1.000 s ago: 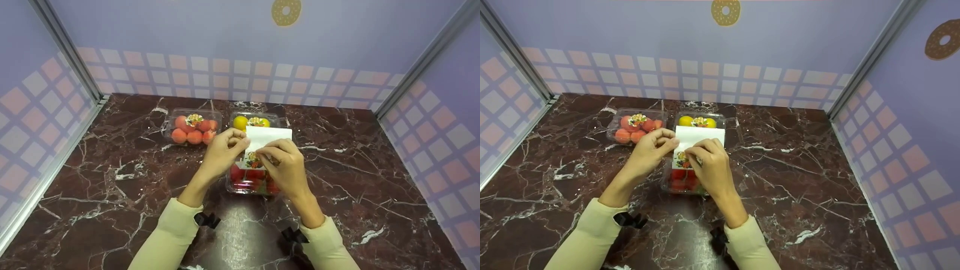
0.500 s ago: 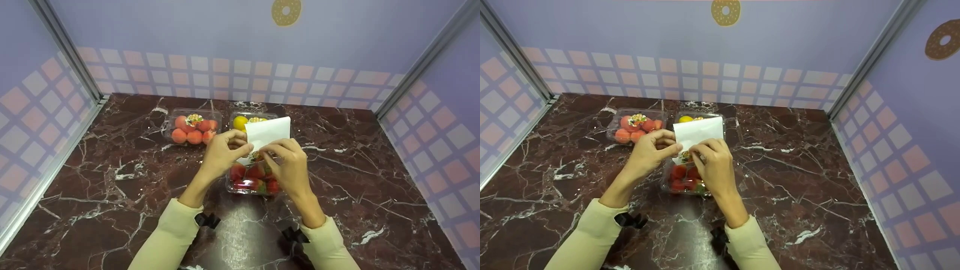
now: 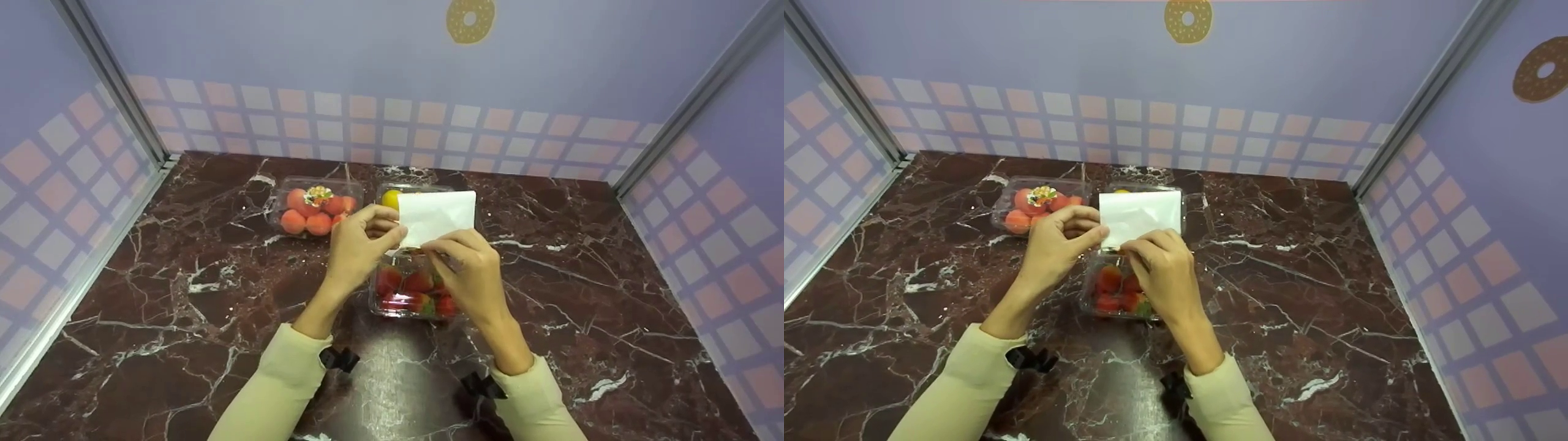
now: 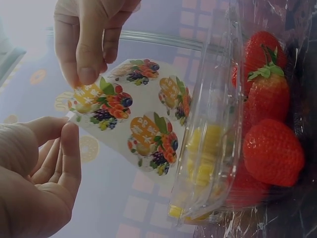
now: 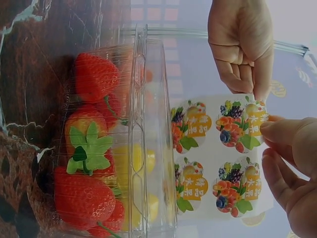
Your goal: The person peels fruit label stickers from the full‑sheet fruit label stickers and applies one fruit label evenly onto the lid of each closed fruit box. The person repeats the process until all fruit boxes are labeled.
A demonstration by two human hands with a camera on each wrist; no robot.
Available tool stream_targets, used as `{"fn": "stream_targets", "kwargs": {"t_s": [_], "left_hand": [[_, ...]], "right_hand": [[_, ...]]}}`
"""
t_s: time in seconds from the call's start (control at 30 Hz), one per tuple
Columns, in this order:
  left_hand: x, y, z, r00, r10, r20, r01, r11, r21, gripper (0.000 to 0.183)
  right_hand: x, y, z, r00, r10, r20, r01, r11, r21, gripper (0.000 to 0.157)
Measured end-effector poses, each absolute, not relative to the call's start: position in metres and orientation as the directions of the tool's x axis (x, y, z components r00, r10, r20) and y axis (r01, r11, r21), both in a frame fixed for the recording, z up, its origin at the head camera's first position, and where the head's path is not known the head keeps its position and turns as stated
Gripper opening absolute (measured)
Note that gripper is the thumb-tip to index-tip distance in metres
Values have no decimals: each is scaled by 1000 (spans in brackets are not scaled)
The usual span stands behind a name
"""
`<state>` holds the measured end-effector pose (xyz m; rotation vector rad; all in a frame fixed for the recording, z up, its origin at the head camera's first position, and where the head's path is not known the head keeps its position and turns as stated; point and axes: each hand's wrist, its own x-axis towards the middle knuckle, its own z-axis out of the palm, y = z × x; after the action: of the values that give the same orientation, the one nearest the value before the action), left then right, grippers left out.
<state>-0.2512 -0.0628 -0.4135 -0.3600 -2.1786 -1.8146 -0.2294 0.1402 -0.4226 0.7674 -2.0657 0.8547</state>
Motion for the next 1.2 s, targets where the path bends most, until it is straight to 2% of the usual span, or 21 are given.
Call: {"fn": "stream_targets", "kwargs": {"t_s": [0.43, 0.57, 1.2], "left_hand": [[-254, -65, -417, -880, -97, 464, 435, 222, 872, 21], [-254, -64, -416, -869, -122, 479, 452, 195, 870, 21], [-260, -69, -419, -900, -132, 415, 411, 56, 910, 21]], "right_hand": [[-226, 139, -419, -510, -267, 818, -776, 554, -302, 17], [-224, 139, -417, -511, -267, 817, -787, 527, -320, 17], [-212, 144, -403, -550, -263, 793, -792, 467, -394, 13]]}}
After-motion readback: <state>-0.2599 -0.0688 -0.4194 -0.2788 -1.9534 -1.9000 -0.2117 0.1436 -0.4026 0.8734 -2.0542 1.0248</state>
